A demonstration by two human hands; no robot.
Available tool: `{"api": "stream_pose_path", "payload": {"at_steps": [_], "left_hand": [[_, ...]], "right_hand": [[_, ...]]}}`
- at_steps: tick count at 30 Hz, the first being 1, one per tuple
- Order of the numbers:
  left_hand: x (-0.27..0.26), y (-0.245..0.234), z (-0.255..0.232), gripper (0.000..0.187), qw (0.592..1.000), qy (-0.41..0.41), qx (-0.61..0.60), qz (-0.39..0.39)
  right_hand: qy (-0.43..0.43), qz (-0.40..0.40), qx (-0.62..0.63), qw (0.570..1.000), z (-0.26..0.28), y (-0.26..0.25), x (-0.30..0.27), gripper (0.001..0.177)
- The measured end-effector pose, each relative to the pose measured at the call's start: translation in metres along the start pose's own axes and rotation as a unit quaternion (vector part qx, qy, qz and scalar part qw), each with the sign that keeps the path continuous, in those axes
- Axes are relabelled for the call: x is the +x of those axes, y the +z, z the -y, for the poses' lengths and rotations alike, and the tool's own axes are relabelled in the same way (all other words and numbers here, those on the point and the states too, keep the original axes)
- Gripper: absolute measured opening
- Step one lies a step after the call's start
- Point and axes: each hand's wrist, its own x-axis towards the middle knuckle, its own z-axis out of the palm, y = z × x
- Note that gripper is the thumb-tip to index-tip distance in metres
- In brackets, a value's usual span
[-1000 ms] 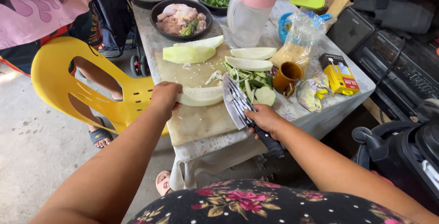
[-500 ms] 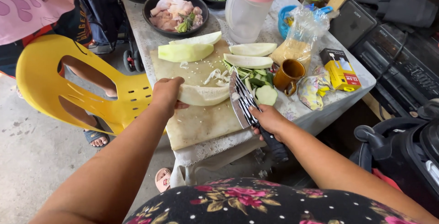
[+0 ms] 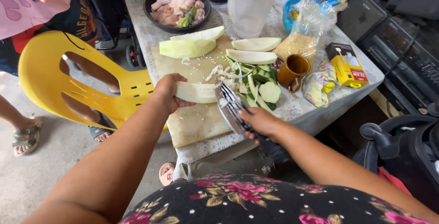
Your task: Peeling and slicing a green vegetable, likely a green papaya or chayote, on a cutting board.
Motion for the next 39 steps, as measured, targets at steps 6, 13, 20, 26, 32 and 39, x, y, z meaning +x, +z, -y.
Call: {"api": "stream_pose_path", "payload": {"at_steps": [6, 13, 20, 26, 32, 39], "left_hand": [[0.004, 0.001, 0.001, 0.036, 1.0, 0.007, 0.007, 0.017], [-0.001, 0.003, 0.005, 0.039, 1.0, 0.009, -0.006, 0.002], [0.006, -0.001, 0.011, 0.048, 0.999, 0.007, -0.034, 0.007], [0.012, -0.005, 0.017, 0.049, 0.997, 0.012, -0.067, 0.023], [0.034, -0.014, 0.03, 0.046, 0.995, 0.028, -0.092, 0.031], [0.018, -0.018, 0.023, 0.045, 0.989, -0.012, -0.139, 0.049]], "right_hand": [[-0.016, -0.061, -0.069, 0.996, 0.007, -0.026, -0.003, 0.04], [-0.014, -0.014, -0.042, 0.999, 0.006, -0.006, 0.006, 0.042], [-0.001, 0.055, 0.009, 0.998, 0.011, 0.014, 0.012, 0.044], [0.022, 0.106, 0.061, 0.992, 0.02, 0.036, 0.016, 0.04], [0.013, 0.148, 0.072, 0.986, 0.031, 0.05, 0.015, 0.045], [0.011, 0.09, -0.015, 0.996, 0.033, 0.011, 0.023, 0.04]]}}
